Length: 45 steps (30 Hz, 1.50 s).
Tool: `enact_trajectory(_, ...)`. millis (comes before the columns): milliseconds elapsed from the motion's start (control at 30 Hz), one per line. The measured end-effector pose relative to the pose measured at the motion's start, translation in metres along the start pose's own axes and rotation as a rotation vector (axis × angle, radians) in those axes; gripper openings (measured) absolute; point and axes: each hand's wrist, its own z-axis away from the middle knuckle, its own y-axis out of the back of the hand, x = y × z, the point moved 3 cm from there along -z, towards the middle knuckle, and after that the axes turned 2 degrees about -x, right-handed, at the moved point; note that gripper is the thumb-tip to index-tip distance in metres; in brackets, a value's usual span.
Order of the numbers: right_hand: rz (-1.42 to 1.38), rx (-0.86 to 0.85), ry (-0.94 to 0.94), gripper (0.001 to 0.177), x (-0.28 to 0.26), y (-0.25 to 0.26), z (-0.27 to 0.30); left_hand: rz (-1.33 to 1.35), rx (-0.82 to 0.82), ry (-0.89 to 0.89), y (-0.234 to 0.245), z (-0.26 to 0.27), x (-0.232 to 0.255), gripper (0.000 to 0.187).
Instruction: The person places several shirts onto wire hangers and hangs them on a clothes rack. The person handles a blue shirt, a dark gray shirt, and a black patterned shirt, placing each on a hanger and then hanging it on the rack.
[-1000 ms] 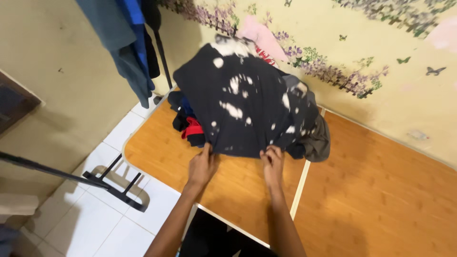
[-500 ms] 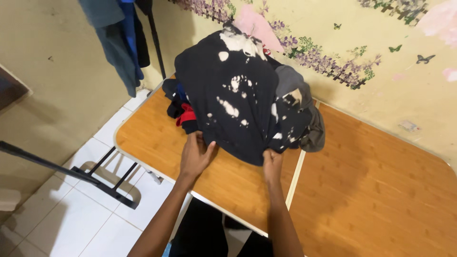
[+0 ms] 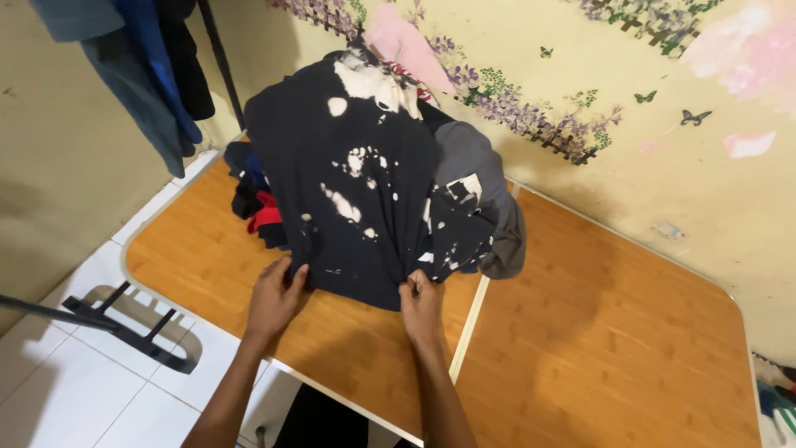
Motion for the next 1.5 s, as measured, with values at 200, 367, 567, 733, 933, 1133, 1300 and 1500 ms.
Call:
enact_trajectory(200,-0.086,0.031,-0.089,0.012,-0.009,-0.003,-0.001,0.195,0.016,0.022,0.005,-0.002,0.012,0.025)
enact_trajectory(367,0.071,0.171,-0.092,0.042,-0.024,-0.003,0.000,0.357,0.031,-0.032,-0.004,-0.005,-0.019,0.014)
enact_trajectory(567,0.238,0.201,-0.010,0.044,-0.026,-0.013,-0.001,0.566,-0.048,0.181,-0.017,-0.006,-0.071,0.017)
enact_trajectory(733,0.299,0.146,-0.163,0.024,-0.018,-0.018,0.005,0.549,-0.043,0.247,-0.023,-0.006,-0.074,0.041)
enact_trajectory(933,-0.170,0.180,-0.343,0.032,-0.023,-0.017,0.010,0.542,-0.012,0.266,-0.006,-0.008,-0.052,0.024)
enact_trajectory(1133,-0.369,0.226,-0.339,0.022,-0.021,-0.018,0.011,0.544,0.034,0.304,0.009,-0.015,-0.027,0.036)
enact_trajectory(1300,-0.040,0.242,-0.322,0.041,-0.025,-0.013,0.006,0.232,0.104,0.106,0.016,-0.021,-0.013,0.022)
enact_trajectory(1500,0.040,0.222,-0.088,0.045,-0.033,-0.008,0.005,0.170,0.267,-0.146,0.015,-0.015,-0.008,0.023)
